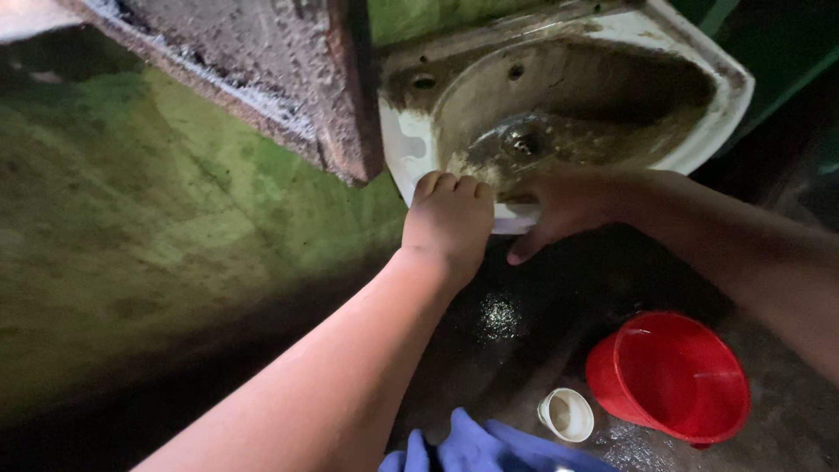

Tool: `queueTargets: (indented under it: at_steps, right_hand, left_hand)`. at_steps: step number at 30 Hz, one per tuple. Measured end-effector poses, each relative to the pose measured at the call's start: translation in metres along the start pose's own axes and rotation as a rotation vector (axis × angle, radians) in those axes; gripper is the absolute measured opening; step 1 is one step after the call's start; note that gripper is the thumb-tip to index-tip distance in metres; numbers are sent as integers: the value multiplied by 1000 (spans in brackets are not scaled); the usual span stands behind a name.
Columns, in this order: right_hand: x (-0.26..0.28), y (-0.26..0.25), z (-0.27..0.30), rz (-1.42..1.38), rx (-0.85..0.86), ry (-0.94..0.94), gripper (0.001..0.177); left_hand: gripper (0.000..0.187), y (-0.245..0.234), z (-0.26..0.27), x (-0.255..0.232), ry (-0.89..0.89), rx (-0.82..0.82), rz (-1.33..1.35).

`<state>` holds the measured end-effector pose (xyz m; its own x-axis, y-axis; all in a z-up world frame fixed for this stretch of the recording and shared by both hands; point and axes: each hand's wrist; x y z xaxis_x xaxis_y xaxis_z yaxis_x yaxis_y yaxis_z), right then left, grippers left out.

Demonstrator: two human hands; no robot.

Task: The person scrubs the inside of a wall-mounted squat toilet with a cloth, then pours water from a small container into the bowl and adds liquid detergent from a blue bottle.

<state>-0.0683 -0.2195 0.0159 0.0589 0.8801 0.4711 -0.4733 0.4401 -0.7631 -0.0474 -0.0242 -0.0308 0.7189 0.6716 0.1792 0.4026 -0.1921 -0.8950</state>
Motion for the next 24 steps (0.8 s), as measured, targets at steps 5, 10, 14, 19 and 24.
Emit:
queueTargets:
  at_steps: [5, 10, 14, 19, 24]
  right_hand:
    - [-3, -7, 13, 103, -9, -13, 83]
    - [9, 0, 1, 76, 12, 45, 86]
    - [1, -4, 9, 64, -38, -49, 89]
    - [8, 2, 0, 132, 17, 35, 89]
    - [14, 3, -4, 137, 4, 53, 92]
  left_hand:
    - [29, -1, 0, -2, -10, -39, -15]
    - [25, -1, -1, -1, -10, -1, 1]
    - [25, 0, -2, -1, -11, -19, -20]
    - [29, -2, -1, -1, -7, 14, -43]
    - [32, -1, 0, 0, 10, 17, -36]
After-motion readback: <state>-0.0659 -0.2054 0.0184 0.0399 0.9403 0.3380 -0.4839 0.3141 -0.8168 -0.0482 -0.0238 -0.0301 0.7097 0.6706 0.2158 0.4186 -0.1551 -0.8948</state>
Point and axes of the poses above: each hand's wrist, its own z-axis away from the middle knuckle, its own y-axis out of the palm, x = y × z, and after that the axes turned 13 degrees about -z, right-handed
